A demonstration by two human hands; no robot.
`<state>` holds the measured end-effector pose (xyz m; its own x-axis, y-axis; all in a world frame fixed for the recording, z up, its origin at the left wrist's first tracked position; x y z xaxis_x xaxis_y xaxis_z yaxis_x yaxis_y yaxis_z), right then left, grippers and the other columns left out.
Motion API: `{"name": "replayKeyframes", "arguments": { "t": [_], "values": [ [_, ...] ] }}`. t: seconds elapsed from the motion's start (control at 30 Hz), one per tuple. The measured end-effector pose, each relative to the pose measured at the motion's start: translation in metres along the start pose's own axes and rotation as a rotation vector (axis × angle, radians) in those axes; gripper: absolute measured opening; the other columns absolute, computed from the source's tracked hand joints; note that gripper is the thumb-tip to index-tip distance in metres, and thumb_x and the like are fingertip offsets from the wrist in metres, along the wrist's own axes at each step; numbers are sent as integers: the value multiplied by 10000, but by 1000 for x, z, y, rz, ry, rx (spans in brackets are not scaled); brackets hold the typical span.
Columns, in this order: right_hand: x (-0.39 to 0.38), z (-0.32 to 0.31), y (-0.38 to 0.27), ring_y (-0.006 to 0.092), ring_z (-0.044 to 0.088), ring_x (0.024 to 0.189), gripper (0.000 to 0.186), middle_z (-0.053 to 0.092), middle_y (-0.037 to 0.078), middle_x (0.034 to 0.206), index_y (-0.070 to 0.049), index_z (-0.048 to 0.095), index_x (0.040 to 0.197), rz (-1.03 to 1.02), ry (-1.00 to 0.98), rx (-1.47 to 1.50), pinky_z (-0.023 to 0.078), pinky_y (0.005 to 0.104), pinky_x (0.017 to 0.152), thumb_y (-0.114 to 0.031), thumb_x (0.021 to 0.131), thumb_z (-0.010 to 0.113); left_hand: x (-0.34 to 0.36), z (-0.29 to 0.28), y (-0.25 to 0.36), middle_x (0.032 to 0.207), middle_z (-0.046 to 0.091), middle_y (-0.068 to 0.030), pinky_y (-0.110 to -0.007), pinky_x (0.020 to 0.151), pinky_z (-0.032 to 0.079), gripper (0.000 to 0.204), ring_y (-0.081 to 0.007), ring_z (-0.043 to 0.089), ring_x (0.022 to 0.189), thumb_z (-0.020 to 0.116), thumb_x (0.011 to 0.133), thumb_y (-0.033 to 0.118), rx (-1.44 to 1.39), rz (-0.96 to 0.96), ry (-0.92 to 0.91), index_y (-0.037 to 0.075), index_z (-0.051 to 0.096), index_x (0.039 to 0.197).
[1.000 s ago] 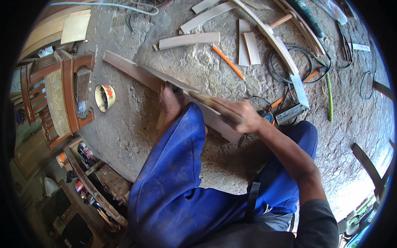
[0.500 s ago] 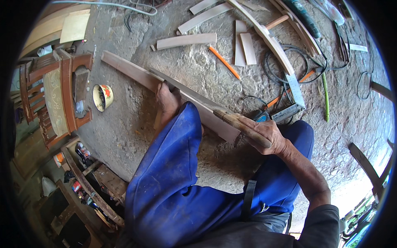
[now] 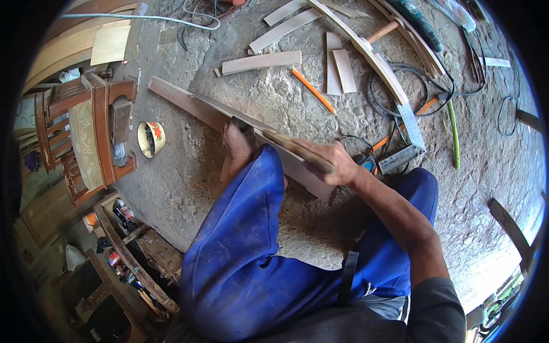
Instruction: The person measures and marks several small wooden pieces using a pencil and a metal square ruler. They also use a hand saw to cut a piece of wood and a hand plane to smooth its surface. The person handles the wood pieces one at a time, marking and cutting them on the floor.
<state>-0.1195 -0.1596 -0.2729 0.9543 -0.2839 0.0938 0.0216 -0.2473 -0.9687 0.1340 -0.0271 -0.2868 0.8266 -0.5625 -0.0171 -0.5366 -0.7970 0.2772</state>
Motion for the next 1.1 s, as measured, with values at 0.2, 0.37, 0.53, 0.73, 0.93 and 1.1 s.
{"name": "replayKeyframes", "arguments": {
  "t": [0.2,0.37,0.53,0.73,0.93,1.1],
  "values": [
    [-60,-52,-35,314,737,990,593,648,149,1362,-77,552,1435,-49,-145,-282,617,375,775,-121,859,687,-7,8,-8,1072,639,-256,-548,908,489,367,-467,599,1064,734,799,106,11,1,-28,-19,649,1133],
    [-11,-20,-6,314,739,968,635,671,179,1307,-83,519,1467,-54,-86,-155,617,375,774,-137,858,692,-3,1,-2,1054,637,-254,-552,913,485,345,-472,595,1056,732,800,96,-8,-19,-28,-13,657,1117],
    [-17,-20,-13,343,733,986,557,649,160,1362,-41,582,1404,-31,-54,-92,601,374,795,-145,865,680,-2,-1,3,1047,635,-251,-552,908,486,306,-469,597,1054,725,813,116,1,-14,-15,-17,652,1079],
    [-58,-48,-39,333,731,858,629,678,179,1291,-76,528,1464,-9,-141,-218,592,377,697,-141,859,686,-7,7,-6,1063,634,-250,-541,913,486,334,-469,606,1044,730,820,125,10,13,-17,-38,632,1094],
    [4,-1,9,330,732,946,567,614,163,1404,-84,585,1404,49,-92,-83,601,380,785,-118,850,703,0,-5,7,1088,634,-250,-537,924,485,344,-468,602,1066,730,817,119,25,-4,-30,-35,635,1110],
    [-58,-36,-18,324,730,1005,609,600,167,1427,-68,573,1417,-7,-99,-148,607,363,785,-109,825,709,-3,2,-1,1083,633,-255,-530,934,479,324,-467,596,1077,728,819,115,9,13,-34,-28,639,1095]
  ]
}}
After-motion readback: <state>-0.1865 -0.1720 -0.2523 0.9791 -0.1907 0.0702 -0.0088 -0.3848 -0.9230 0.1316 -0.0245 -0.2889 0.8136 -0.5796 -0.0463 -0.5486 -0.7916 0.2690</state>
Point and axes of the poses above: each hand's wrist, its own x-axis towards the middle knuckle, its own z-axis out of the palm, y = z × x, the point moved 4 cm from there along x, towards the middle knuckle
